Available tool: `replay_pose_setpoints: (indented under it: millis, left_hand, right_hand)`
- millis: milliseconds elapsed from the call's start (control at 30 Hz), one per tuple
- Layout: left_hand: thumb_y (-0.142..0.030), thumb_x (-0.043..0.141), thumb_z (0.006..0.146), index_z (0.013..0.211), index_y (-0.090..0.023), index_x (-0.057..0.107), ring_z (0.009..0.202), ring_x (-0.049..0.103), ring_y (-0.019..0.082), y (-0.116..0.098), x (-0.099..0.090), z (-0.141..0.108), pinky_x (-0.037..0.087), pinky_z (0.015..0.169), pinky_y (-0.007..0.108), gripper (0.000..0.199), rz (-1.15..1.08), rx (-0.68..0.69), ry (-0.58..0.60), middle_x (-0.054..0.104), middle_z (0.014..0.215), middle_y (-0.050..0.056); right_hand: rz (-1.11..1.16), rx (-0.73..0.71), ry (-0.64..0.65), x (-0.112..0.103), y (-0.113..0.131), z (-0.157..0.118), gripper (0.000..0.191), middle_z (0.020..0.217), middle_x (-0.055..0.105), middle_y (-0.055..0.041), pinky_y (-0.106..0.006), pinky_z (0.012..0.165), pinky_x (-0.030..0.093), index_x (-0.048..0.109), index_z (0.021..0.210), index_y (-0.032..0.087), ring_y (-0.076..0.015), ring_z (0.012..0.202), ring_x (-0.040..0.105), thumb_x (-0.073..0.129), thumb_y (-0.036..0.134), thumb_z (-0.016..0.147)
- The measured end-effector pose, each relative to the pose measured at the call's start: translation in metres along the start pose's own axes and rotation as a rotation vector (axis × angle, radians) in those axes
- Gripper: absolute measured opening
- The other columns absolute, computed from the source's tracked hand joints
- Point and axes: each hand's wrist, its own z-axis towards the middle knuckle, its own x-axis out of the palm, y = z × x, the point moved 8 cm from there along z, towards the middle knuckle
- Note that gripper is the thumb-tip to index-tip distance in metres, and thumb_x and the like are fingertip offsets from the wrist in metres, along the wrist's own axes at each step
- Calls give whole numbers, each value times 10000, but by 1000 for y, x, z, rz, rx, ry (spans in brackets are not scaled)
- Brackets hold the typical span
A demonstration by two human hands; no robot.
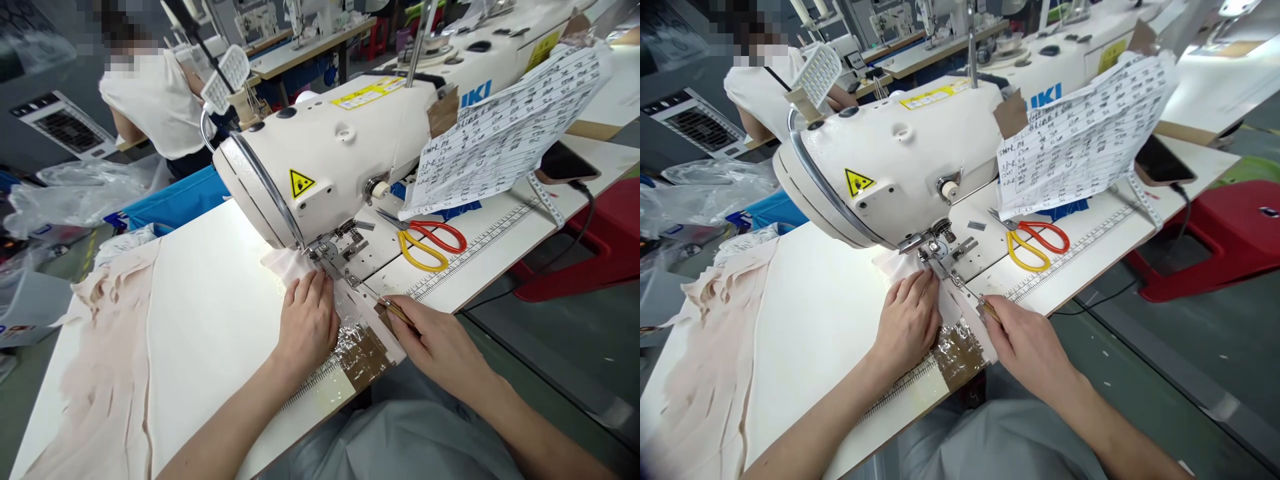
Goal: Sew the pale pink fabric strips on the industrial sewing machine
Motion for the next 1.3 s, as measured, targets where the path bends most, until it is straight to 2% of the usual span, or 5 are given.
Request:
replay_pose_setpoints:
  millis: [567,833,967,1133,1300]
  left_hand:
    - [-240,394,955,1262,-62,562,1248,506,303,-3,-6,-1,423,1036,467,393,-56,10,-66,575,1320,185]
    - [-247,383,962,1268,-48,551,1251,500,300,-4,-5,-1,426,1049,466,402,-64,16,-61,570,1323,185]
    - [-255,380,965,1269,-32,551,1251,501,305,-4,-5,-1,425,1059,460,413,-51,23,-72,577,1308,190]
    - [-262,381,968,1257,-31,560,1254,497,306,0,-2,0,433,1053,455,411,-50,10,-64,571,1314,193]
    - [-266,355,982,1270,-28,551,1255,487,307,7,2,4,436,1049,457,422,-40,-12,-54,556,1334,192]
  right_hand:
    - [-25,-25,-53,0,-1,-3,238,870,736,-49,-280,586,535,584,1068,173,-191,702,710,371,250,995]
    - [-11,-24,-85,0,-5,-6,231,931,750,-65,-279,624,546,573,1105,179,-192,734,719,386,252,992]
    - [28,1,-71,1,-7,-8,241,906,742,-63,-272,585,535,574,1120,171,-185,704,704,396,272,994]
    - [151,90,-45,0,-6,-6,254,747,693,-8,-224,478,477,551,1163,174,-128,516,605,419,309,993]
    - [233,83,-58,0,4,-1,305,746,633,16,-208,499,457,466,1285,196,-115,533,568,424,273,993]
